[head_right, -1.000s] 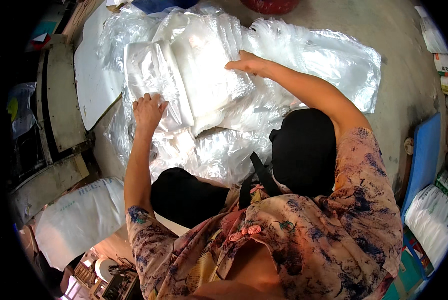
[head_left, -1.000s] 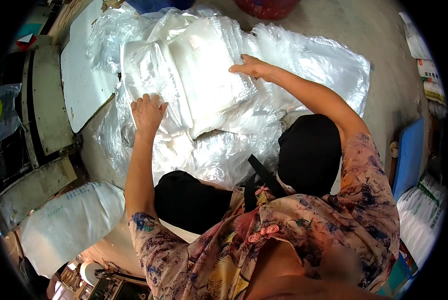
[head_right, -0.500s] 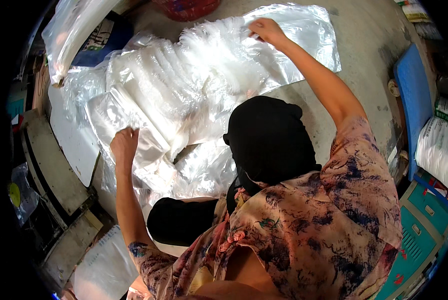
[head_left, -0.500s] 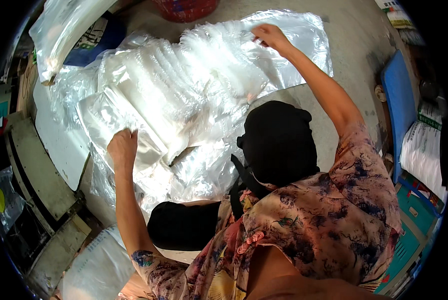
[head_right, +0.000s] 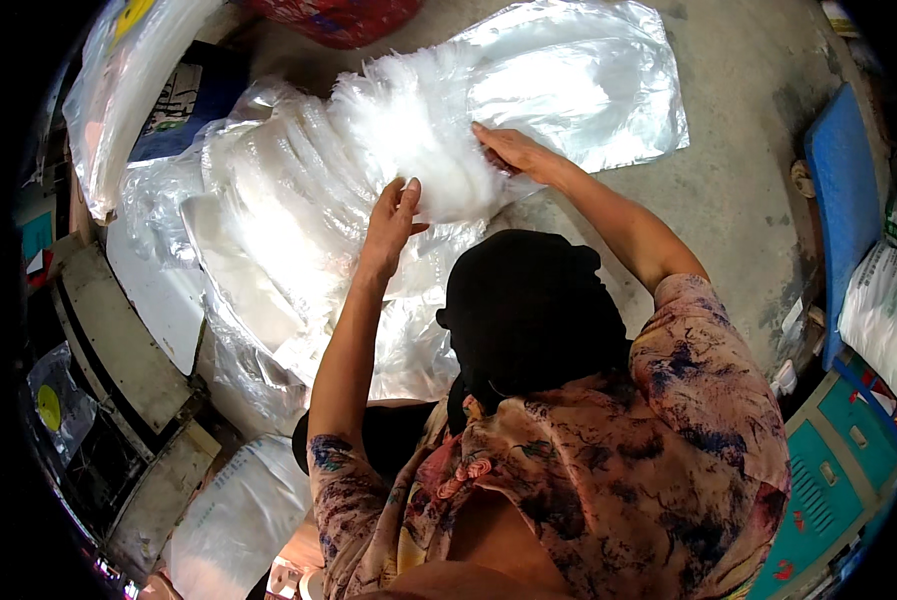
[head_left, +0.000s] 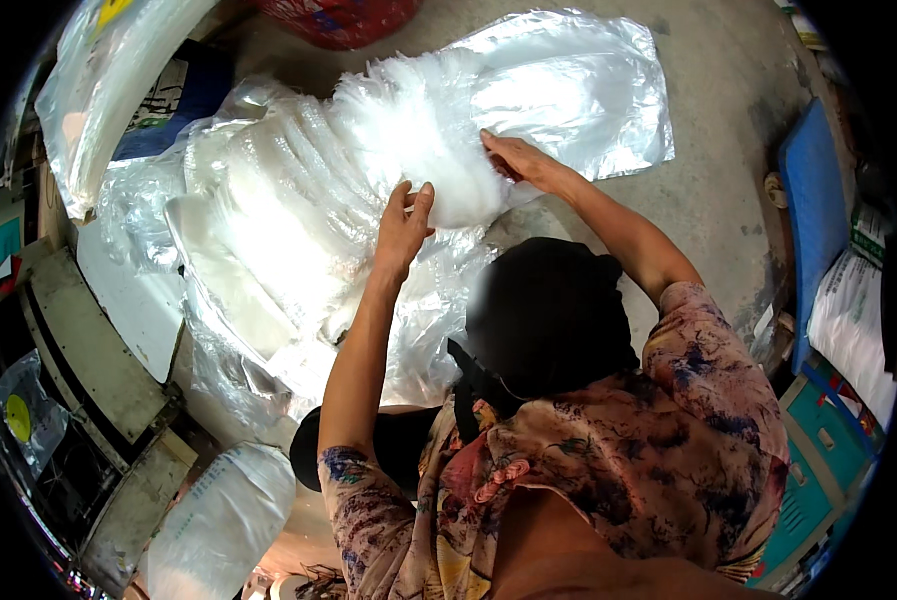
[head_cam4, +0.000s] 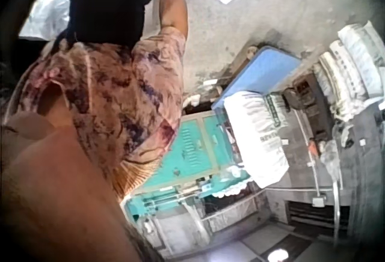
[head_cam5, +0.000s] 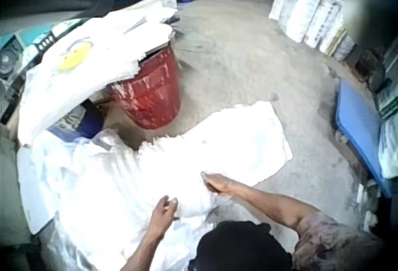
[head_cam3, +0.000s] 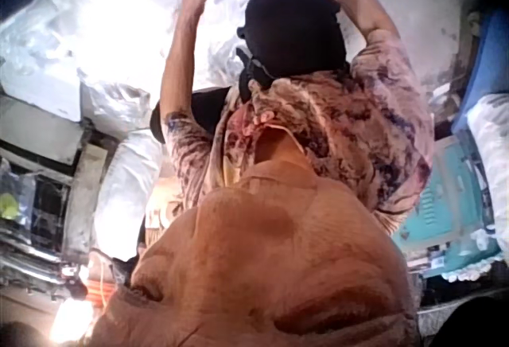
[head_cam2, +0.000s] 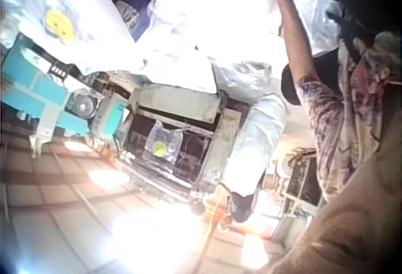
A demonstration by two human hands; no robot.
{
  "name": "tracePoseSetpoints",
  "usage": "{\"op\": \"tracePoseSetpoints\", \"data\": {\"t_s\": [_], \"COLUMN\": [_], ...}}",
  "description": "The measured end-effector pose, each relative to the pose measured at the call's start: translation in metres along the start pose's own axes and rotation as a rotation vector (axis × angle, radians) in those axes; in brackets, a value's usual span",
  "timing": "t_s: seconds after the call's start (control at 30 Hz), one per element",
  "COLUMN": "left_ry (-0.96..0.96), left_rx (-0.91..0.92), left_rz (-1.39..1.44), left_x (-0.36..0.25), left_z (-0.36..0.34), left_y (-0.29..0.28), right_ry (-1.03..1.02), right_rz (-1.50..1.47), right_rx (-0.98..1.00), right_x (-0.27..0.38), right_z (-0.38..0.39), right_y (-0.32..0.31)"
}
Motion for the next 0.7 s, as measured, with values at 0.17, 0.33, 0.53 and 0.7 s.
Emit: {"op": "tracePoseSetpoints", "data": {"t_s": [0.17, 0.33, 0.53, 0.7], "left_ry": [-0.037, 0.166, 0.301, 0.320], "left_rx": [-0.194, -0.210, -0.278, -0.372], "left_rz": [0.007, -0.165, -0.310, -0.433], "left_x": [-0.002, 0.002, 0.015, 0.019], "left_z": [-0.010, -0.015, -0.014, -0.017], "left_y": [0.003, 0.019, 0.034, 0.036], "right_ry": [-0.348, -0.362, -0.446, -0.465], "right_rz": [0.246, -0.176, -0.025, 0.064], "right_rx": [0.130, 0.298, 0.025, -0.377], "right_x": [0.025, 0.029, 0.003, 0.007], "right_z": [0.020, 0.036, 0.029, 0.032], "right_y": [0.012, 0.039, 0.031, 0.005]}}
Point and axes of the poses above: each hand's wrist, its own z-axis away from the middle knuckle, its own y-axis out of the palm, x = y × z, the point moved 1 cm from there along -z, towards the middle knuckle, and after that the axes turned 9 degrees about y, right-handed, at the moved point
